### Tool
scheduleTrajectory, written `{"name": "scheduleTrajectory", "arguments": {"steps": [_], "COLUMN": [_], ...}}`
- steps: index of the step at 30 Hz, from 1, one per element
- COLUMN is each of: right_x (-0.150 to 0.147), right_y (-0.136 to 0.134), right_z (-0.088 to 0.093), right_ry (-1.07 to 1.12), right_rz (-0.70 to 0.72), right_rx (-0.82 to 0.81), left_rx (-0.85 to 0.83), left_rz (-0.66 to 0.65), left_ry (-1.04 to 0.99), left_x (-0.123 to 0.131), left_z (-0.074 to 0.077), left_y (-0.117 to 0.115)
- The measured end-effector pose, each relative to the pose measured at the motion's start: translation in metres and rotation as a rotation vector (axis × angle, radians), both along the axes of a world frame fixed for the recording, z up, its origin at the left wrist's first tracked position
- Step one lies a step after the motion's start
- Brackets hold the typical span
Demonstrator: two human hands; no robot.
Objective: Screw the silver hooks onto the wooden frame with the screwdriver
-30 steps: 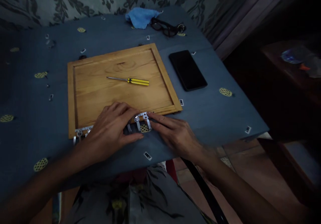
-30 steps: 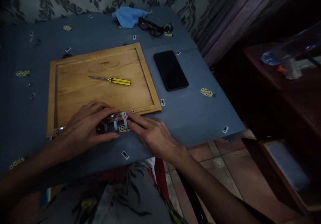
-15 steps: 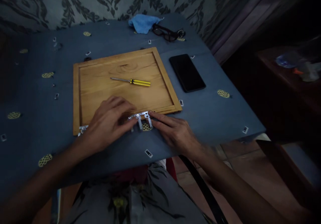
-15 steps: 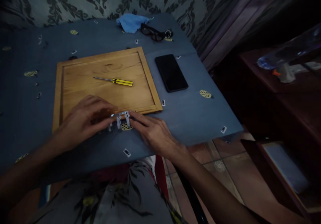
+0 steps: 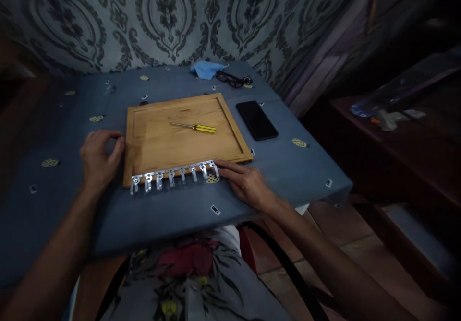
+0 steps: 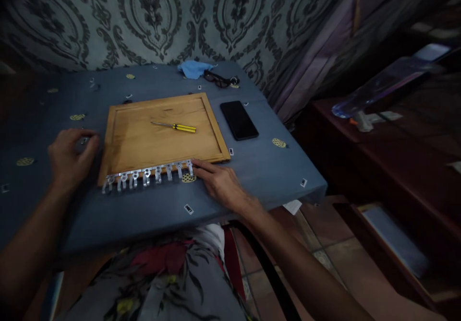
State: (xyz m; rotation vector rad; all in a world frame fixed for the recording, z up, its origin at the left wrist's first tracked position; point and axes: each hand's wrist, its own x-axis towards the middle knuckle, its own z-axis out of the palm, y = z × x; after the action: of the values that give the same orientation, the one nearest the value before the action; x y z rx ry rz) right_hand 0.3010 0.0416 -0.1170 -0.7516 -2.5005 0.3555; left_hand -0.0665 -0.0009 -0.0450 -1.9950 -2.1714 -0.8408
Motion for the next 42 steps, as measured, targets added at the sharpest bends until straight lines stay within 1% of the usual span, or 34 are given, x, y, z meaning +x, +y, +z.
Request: {"name": "scheduleTrajectory", "arguments": {"steps": [3, 6, 11, 14, 20, 29, 36, 39, 42], "right_x": [-0.001, -0.003, -0.003, -0.003, -0.002, -0.002, -0.003, -0.003, -0.004], "right_y": [0.002, 0.004, 0.008, 0.010, 0.013, 0.016, 0.019, 0.022, 0.025], "right_z": [0.001, 0.000, -0.002, -0.004, -0.006, -0.007, -0.007, -0.008, -0.009], "right_ry": [-0.003, -0.005, -0.017, -0.024, -0.028, -0.023, -0.040, -0.033, -0.023], "right_rz": [0.001, 0.003, 0.012, 0.003, 0.001, 0.000, 0.032, 0.052, 0.060], "right_rx": [0.026, 0.039, 0.041, 0.038, 0.023, 0.007, 0.027, 0.036, 0.034], "left_rx": [0.032, 0.076, 0.143, 0.179, 0.205, 0.156, 0.126, 0.107, 0.087], "left_rz": [0.021, 0.040, 0.030, 0.023, 0.027, 0.030, 0.086, 0.127, 0.171], "left_ry": [-0.007, -0.010, 0.001, 0.010, 0.024, 0.033, 0.000, 0.006, 0.014], "left_x": [-0.017, -0.027, -0.030, -0.029, -0.031, -0.037, -0.042, -0.049, -0.055], "left_z": [-0.003, -0.011, -0.029, -0.036, -0.042, -0.052, -0.064, -0.066, -0.064], "left_y": [0.000, 0.006, 0.020, 0.024, 0.026, 0.033, 0.038, 0.039, 0.037]}}
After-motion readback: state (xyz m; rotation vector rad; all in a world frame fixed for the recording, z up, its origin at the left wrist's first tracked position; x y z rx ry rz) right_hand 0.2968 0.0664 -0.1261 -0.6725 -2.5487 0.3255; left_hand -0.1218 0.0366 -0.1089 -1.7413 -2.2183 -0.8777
